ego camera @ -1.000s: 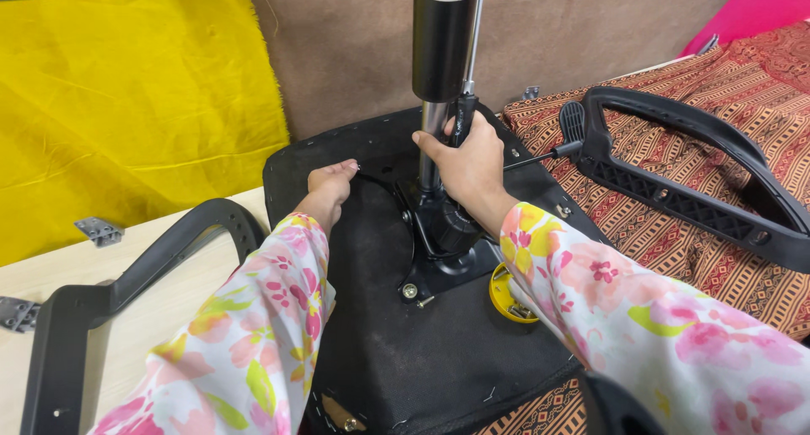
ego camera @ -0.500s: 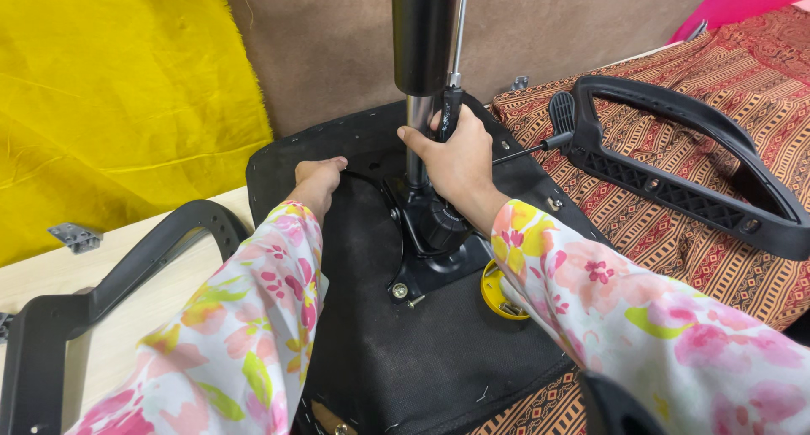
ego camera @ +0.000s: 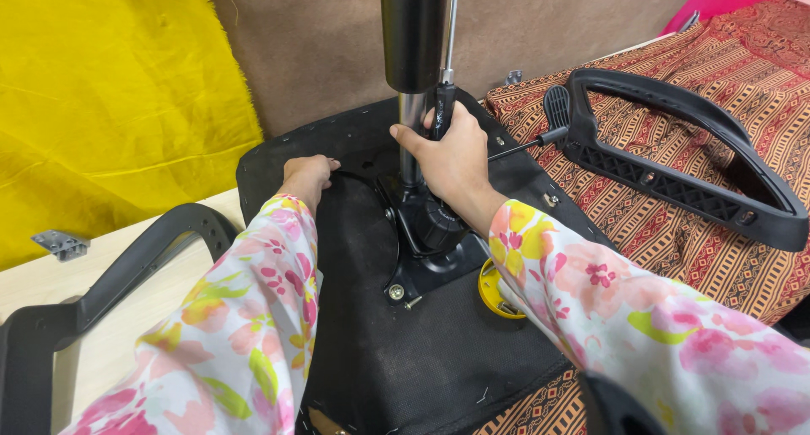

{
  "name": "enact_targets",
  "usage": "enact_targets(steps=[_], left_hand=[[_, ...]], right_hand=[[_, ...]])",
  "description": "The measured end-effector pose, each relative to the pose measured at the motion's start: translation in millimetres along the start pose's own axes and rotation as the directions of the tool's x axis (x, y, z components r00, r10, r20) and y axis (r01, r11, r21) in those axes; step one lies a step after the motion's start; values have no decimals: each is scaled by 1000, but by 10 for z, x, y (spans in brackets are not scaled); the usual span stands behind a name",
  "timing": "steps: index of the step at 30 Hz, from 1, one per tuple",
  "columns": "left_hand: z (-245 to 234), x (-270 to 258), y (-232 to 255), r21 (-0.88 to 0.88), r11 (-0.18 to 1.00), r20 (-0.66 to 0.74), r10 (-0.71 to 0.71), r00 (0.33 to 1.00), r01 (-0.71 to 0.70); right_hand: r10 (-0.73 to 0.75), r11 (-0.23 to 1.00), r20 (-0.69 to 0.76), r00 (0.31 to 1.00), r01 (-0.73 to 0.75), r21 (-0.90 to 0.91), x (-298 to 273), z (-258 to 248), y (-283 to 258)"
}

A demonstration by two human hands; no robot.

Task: The person uses a screwdriver to tighten screws into the underside of an overturned office chair seat, securing the central gas lift mechanism. The person then adjusts the height of the chair by operating the lift lever.

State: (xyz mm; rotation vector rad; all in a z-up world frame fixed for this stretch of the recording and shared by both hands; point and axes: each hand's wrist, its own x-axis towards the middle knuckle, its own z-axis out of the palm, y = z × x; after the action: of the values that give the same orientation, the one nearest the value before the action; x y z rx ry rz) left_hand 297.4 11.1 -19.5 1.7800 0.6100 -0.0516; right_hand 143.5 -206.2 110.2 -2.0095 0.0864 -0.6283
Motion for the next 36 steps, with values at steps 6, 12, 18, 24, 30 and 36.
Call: enact_targets(steps=[6,12,18,24,30,36], left_hand=[[10,-75,53,37,999,-29,-28,999,29],[-37,-93,83,133,989,-13,-60,998,61],[6,131,6,97,993,45,-68,997,63],[145,490,-212,13,999,-16,-30,999,31],[158,561,-494,-153,975,8,167,986,-164],[-26,-60,-565,-20,944,-15,329,944,-330]], right_hand=[[13,1000,6,1000,-13,0,-14,-10,-22],[8,1000,1,1000,-8,6,-47,-29,-66],[-43,999,-52,998,42,-17,-81,1,-95],[-85,996,-56,995,87,20,-78,-3,-78],[-81,996,-45,996,82,23,-90,-3,-54],[-243,969,-166,956,247,1,-64,47,39]])
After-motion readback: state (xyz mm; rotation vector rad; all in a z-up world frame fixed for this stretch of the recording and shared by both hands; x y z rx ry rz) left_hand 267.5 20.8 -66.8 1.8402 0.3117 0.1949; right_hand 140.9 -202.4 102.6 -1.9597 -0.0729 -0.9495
